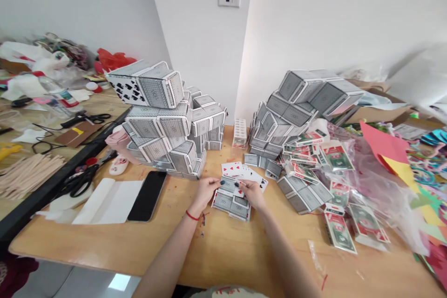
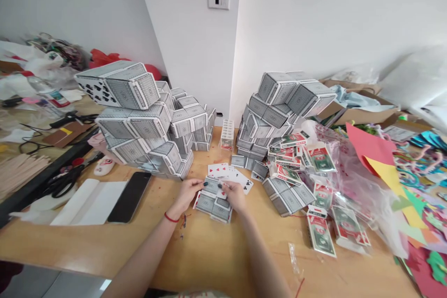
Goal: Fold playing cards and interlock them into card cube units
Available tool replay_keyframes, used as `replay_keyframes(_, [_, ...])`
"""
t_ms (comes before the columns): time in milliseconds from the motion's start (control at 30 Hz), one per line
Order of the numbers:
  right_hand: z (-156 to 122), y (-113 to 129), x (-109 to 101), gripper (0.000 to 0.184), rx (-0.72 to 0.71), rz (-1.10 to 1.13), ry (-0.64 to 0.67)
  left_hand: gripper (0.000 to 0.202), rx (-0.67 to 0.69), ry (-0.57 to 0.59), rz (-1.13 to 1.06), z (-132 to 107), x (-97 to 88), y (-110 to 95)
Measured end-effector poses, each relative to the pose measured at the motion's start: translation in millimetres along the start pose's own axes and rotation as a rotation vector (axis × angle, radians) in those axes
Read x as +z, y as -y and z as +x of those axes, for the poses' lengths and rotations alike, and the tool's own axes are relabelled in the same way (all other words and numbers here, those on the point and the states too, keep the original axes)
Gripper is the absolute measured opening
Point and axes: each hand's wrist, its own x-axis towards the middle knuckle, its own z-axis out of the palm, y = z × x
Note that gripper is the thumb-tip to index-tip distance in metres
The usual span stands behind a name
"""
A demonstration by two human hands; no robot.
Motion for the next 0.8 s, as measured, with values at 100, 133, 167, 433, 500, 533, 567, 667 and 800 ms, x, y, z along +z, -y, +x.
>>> replay_keyframes(100, [1,1,-1,0.04,0.007,-0.007,0.02,0.025,0.003,-0.009,0.001,1,0.9,2])
replay_keyframes(133, [2,1,-1,0.04,0.012,-0.009,0.03,0.026,0.004,-0.012,0.001,2,1.1,2])
replay_keyframes(167, [2,1,-2,0.04,0.018,-0.012,0.042,0.026,0.004,-0.017,0.003,2,1.3,3])
replay_keyframes(433, [8,3,-8,0.033,0.082,-0.031,0.154,0.029,0.013,-0.034,0.018,10,2.9,6])
replay_keyframes(500, [9,3,-9,0.032,0.089,-0.036,0.171,0.029,0.02,-0.04,0.024,11,3.4,6])
replay_keyframes(533, [9,3,-10,0.031,0.09,-0.038,0.178,0.029,0.024,-0.044,0.028,11,3.7,7])
replay_keyframes(567, [9,3,-10,0.031,0.089,-0.039,0.184,0.029,0.029,-0.051,0.032,12,3.9,7])
replay_keyframes(667, [8,2,-13,0.032,0.081,-0.037,0.194,0.029,0.047,-0.075,0.041,12,4.0,8])
replay_keyframes(800, [7,0,-15,0.04,0.071,-0.043,0.172,0.029,0.057,-0.08,0.046,13,3.3,10])
